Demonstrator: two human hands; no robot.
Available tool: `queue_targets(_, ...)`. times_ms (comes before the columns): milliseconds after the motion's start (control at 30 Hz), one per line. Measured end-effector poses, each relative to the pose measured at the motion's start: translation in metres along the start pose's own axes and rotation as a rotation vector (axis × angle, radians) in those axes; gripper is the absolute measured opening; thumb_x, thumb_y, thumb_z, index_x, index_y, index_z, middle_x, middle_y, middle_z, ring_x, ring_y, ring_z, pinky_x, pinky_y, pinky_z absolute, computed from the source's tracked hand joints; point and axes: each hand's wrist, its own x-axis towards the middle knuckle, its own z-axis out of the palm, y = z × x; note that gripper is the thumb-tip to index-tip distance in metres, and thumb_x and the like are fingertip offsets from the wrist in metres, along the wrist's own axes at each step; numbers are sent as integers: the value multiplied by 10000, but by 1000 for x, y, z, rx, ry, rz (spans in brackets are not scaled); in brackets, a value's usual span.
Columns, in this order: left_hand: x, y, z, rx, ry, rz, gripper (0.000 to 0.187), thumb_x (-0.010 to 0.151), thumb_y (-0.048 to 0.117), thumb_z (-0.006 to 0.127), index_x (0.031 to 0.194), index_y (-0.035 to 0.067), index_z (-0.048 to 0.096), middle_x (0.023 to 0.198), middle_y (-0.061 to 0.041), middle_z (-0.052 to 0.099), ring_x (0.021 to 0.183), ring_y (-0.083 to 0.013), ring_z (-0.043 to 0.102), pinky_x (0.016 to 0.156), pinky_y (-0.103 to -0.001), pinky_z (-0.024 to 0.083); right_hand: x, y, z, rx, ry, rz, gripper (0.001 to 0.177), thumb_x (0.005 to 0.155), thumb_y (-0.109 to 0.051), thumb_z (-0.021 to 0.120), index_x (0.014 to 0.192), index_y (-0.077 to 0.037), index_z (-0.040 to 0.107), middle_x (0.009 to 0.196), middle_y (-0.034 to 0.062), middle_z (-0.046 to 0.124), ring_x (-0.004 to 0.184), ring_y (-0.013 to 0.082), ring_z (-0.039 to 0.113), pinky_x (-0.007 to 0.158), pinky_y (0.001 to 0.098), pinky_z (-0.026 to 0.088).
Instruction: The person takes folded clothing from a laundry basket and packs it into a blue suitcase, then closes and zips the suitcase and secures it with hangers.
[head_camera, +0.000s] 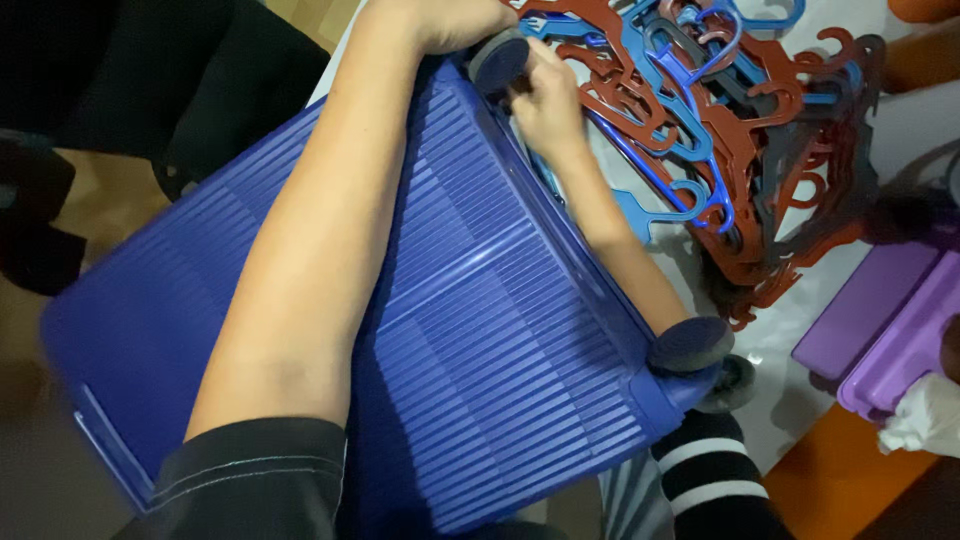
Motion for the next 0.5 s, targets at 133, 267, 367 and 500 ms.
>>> queue_targets(133,11,-12,10,-16,-67,9,279,913,328,677,918,71,787,725,-101,718,569,-200,653,554,-384,538,-21,-35,-38,-71,-190,197,51,971,52,735,990,16,704,933,97,645,762,181,643,687,279,487)
queue_targets(267,3,-13,45,11,-106,9,246,903,296,682,919,74,787,737,-125,721,584,-238,669,555,-409,543,-55,-65,-51,181,-142,247,24,1012,26,668,1025,17,687,1001,80,625,856,133,712,725,257,588)
queue_targets(367,11,-11,49,74,-83,40,222,894,271,685,920,76,787,746,-144,723,596,-267,681,556,-428,546,-64,-78,-60,68,-181,277,58,1002,21,663,1046,25,700,971,63,635,775,108,667,678,240,520)
queue_targets(500,0,-11,53,191,11,92,192,883,239,690,920,78,787,758,-168,726,611,-305,697,557,-453,551,-86,-81,-59,-16,-139,273,136,971,33,711,1099,0,746,1008,70,668,864,125,639,753,241,514)
